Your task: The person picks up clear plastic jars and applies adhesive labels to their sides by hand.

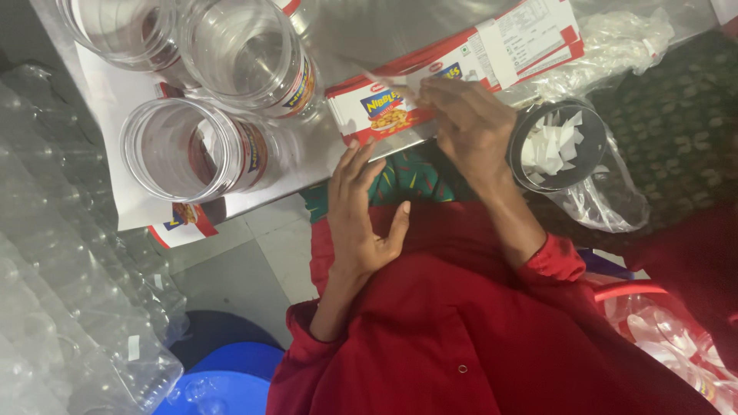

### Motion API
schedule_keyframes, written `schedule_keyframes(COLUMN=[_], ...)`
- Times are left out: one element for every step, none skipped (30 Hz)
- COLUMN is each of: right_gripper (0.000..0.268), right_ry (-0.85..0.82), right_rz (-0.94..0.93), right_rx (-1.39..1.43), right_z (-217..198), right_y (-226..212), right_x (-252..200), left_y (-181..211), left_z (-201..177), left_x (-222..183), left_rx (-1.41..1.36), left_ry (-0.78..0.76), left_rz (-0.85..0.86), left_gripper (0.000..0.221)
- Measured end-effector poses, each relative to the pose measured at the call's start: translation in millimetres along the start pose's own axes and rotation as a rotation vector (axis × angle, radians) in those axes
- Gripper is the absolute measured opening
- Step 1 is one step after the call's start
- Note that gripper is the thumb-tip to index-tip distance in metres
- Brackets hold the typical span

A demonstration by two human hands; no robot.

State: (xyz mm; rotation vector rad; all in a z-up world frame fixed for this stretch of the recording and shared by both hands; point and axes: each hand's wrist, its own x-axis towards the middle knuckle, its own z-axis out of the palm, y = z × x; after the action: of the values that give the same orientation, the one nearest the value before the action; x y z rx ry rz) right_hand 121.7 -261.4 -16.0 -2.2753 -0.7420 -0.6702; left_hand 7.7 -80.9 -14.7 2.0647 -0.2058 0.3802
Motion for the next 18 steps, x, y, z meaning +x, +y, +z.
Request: schedule_keyframes(right_gripper=[0.026, 0.025, 0.024, 0.017, 0.011, 0.007, 0.005, 0.003, 0.003, 0.001, 0.001, 0.003, 0.009, 0.016, 0.023, 0.029, 0.035, 0.041], right_ry=[0.013, 0.026, 0.034, 0.036, 0.037, 0.038, -0.018, -0.075, -0.131, -0.264, -0.397, -0.530, -0.505, -0.479, -0.457, -0.414, -0.368, -0.318], right_rz=[0.023, 0.045, 0.068, 0.079, 0.092, 0.105, 0.141, 0.176, 0.214, 0.232, 0.244, 0.254, 0.269, 0.283, 0.300, 0.391, 0.485, 0.579], right_rx=[0.043, 0.085, 0.130, 0.151, 0.171, 0.190, 0.283, 0.376, 0.471, 0.519, 0.569, 0.619, 0.684, 0.748, 0.811, 0.910, 1.006, 1.100], right_z=[2, 4, 4, 2, -2, -5, -9, -14, -18, -21, -22, -23, -24, -24, -24, -25, -28, -31], right_y=[-1, -4, -7, -10, -14, -19, -25, -32, -38, -43, -48, -52, -54, -56, -57, -57, -54, -52], right_x=[0, -2, -5, -8, -13, -17, -22, -26, -29, -31, -31, -31, -31, -31, -32, -33, -35, -37], left_y=[0, -1, -1, -3, -6, -10, -13, -15, -18, -22, -27, -31, -34, -33, -30, -25, -18, -10], left_z=[1, 1, 1, 1, 3, 5, 6, 8, 10, 12, 13, 12, 9, 3, -2, -4, -4, -4], left_x=[1, 1, 0, 0, -2, -4, -10, -18, -29, -40, -48, -53, -57, -58, -57, -53, -47, -41], left_rx=[0.005, 0.009, 0.014, 0.018, 0.020, 0.023, -0.086, -0.195, -0.304, -0.293, -0.278, -0.261, -0.382, -0.502, -0.625, -0.494, -0.364, -0.234], left_ry=[-0.014, -0.029, -0.042, -0.041, -0.041, -0.042, 0.009, 0.061, 0.110, 0.180, 0.252, 0.323, 0.312, 0.300, 0.289, 0.215, 0.137, 0.058], left_rz=[0.011, 0.023, 0.029, 0.029, 0.029, 0.028, -0.011, -0.049, -0.090, -0.206, -0.321, -0.437, -0.480, -0.522, -0.566, -0.438, -0.310, -0.182], left_gripper=[0.061, 0.063, 0.065, 0.069, 0.072, 0.075, 0.080, 0.084, 0.089, 0.074, 0.059, 0.046, 0.039, 0.032, 0.027, 0.026, 0.026, 0.026])
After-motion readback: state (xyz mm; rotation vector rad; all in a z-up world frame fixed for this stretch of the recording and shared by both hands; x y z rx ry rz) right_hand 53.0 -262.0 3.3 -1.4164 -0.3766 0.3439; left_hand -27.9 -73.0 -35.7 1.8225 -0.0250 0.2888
